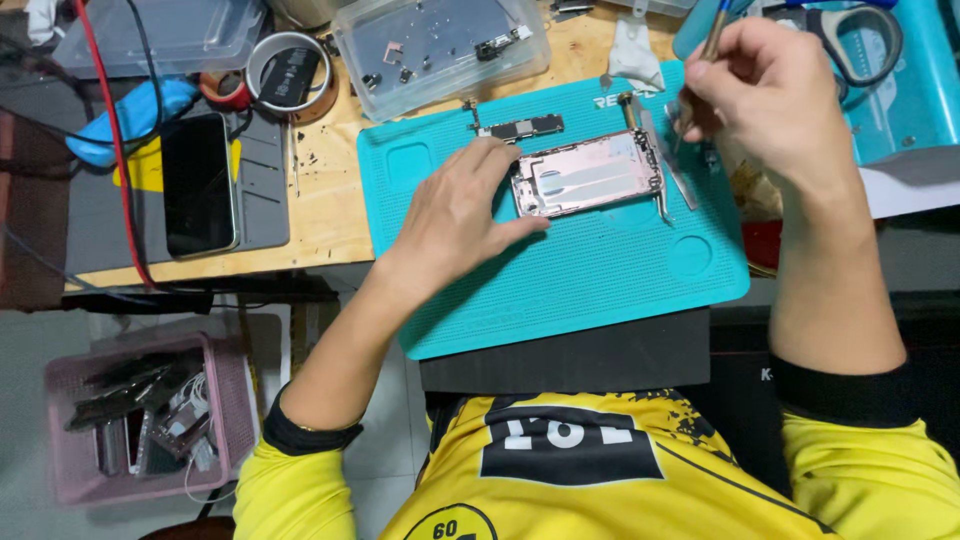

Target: The person disassembles a smartphone at a repair workbench. They use a screwdriver to remove screws from the phone frame, pry and lift internal components with a tool, and use tweezers to handle small parts, working on the phone body over a teal mat.

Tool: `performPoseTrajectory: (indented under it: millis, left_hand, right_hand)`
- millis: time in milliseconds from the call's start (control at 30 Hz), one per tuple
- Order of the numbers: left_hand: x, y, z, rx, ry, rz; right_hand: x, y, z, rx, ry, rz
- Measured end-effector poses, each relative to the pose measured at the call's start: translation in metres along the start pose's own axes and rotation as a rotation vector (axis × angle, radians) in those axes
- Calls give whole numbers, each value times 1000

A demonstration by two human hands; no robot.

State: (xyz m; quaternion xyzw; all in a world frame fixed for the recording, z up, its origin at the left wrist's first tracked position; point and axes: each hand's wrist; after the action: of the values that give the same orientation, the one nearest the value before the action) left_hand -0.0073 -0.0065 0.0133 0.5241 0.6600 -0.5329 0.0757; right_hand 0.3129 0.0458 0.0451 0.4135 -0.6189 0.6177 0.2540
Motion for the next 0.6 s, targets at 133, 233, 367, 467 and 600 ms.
performPoseTrajectory:
  millis: [133,233,367,467,600]
  left_hand:
    - [0,10,-3,15,28,-40]
    - [1,14,-7,34,24,-40]
    - [-3,12,-7,5,20,-47]
    - [-4,1,-7,-62,66,-52]
    - [2,-24,2,-65,-172,261]
  right_hand:
    - [0,5,14,2,107,448]
    - [-2,13,15,8,62,710]
    - [-7,27,11,-20,9,777]
    - [-5,28,11,-39,-24,785]
    - [8,25,17,-36,43,782]
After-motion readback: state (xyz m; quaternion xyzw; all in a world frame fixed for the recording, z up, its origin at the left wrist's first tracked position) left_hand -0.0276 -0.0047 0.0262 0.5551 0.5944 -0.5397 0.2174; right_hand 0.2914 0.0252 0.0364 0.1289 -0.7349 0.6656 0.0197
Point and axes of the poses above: each hand's wrist, its own z-axis away from the middle knuckle, its own y-axis out of the palm, x = y × z, and after that the axes turned 10 degrees about z, right-handed
